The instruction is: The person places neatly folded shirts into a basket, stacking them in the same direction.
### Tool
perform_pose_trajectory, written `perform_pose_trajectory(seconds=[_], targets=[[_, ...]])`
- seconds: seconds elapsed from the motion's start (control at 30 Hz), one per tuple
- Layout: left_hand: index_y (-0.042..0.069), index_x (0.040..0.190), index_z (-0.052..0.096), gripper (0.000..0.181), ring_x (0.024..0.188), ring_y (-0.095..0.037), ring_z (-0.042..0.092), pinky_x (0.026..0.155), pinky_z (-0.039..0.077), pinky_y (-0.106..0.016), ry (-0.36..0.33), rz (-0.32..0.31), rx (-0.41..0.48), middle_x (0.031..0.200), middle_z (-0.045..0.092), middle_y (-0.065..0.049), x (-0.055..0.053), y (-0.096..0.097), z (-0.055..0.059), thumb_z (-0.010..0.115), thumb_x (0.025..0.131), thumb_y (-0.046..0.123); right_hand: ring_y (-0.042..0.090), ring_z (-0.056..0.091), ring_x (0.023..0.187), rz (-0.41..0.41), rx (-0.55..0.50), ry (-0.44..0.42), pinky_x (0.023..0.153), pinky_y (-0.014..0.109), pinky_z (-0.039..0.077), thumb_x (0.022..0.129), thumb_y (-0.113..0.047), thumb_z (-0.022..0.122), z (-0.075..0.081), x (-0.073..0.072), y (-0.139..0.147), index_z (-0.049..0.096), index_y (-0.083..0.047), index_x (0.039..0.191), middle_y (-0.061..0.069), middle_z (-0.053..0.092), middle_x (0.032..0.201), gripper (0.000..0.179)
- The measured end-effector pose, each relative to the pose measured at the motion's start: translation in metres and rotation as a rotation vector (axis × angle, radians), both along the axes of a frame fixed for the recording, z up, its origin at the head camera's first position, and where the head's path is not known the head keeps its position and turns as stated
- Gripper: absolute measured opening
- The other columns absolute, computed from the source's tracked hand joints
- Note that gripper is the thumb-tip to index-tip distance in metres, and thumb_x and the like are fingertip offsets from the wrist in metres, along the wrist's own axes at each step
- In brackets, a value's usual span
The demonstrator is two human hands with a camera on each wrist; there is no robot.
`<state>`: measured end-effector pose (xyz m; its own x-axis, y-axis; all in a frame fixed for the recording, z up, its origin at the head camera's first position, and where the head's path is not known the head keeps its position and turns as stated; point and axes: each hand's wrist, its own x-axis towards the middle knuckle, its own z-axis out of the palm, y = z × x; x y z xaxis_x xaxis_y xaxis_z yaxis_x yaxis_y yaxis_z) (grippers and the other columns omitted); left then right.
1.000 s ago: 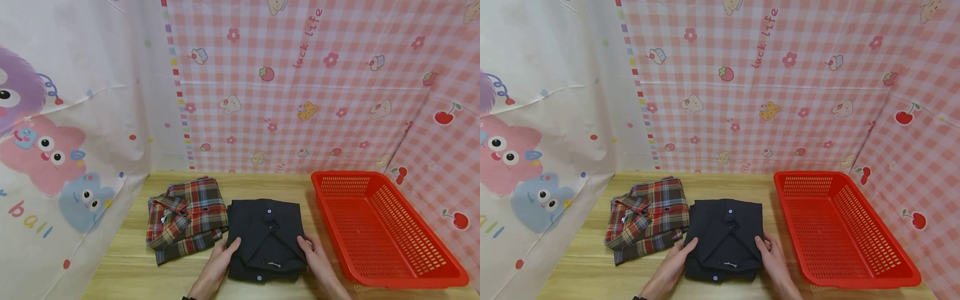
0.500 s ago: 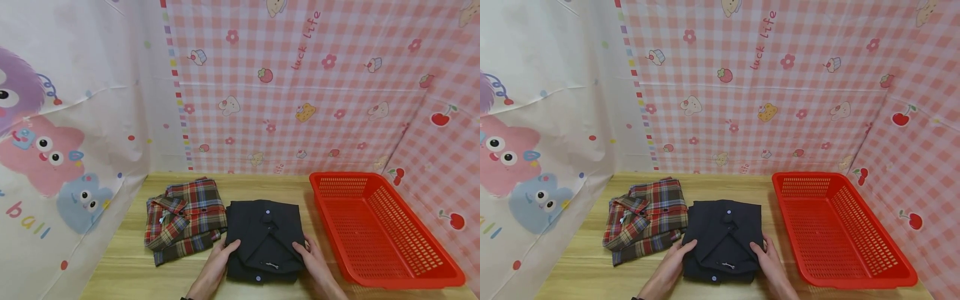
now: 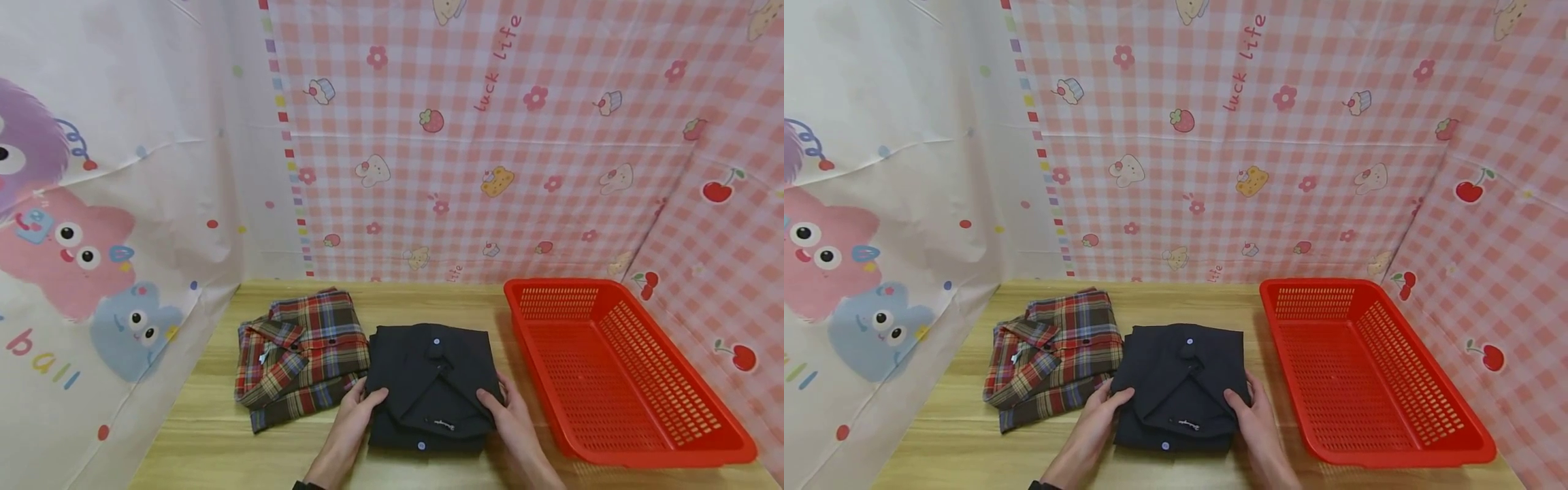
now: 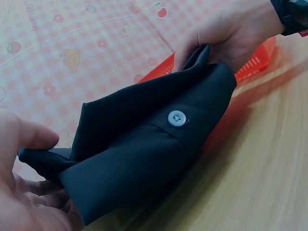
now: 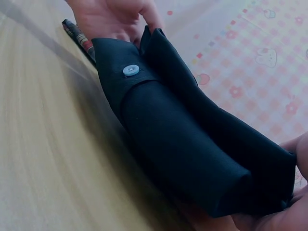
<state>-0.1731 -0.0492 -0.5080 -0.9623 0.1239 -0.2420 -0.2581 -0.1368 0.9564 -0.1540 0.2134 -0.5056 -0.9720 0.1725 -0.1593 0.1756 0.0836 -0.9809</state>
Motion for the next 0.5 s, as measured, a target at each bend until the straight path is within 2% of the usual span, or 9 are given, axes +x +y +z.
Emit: perform_pose_trajectory(seconds=[0.07, 0.2, 0.5], targets=[[-0.012, 0.152, 0.035, 0.064, 0.139, -0.039, 0.047, 0.118, 0.037, -0.054, 0.018, 0.0, -0.011, 0.153, 0.045, -0.03, 0.0, 0.0, 0.001, 0.058, 0.101, 0.019, 0.019, 0.062, 0.119, -0.001, 0.011, 0.017, 0.086, 0.011, 0.049, 0.103, -0.013, 0.061, 0.001, -0.001, 0.002, 0.025, 0.007, 0.158, 0.031, 0.044, 0.153, 0.069], [-0.012, 0.151, 0.037, 0.06, 0.137, -0.036, 0.049, 0.118, 0.037, -0.054, 0.052, -0.011, -0.032, 0.151, 0.048, -0.029, 0.001, 0.0, 0.005, 0.056, 0.101, 0.015, -0.001, 0.062, 0.104, -0.003, -0.02, 0.032, 0.086, 0.013, 0.051, 0.103, -0.012, 0.061, 0.005, -0.001, 0.004, 0.026, 0.006, 0.158, 0.031, 0.044, 0.154, 0.068], [-0.01, 0.154, 0.036, 0.058, 0.144, -0.041, 0.041, 0.121, 0.032, -0.056, 0.095, -0.063, -0.057, 0.156, 0.044, -0.028, 0.005, 0.0, 0.013, 0.051, 0.101, 0.01, -0.005, 0.063, 0.1, -0.018, -0.154, 0.034, 0.087, 0.017, 0.054, 0.102, -0.01, 0.062, 0.017, 0.003, 0.005, 0.024, 0.0, 0.161, 0.026, 0.039, 0.158, 0.071]])
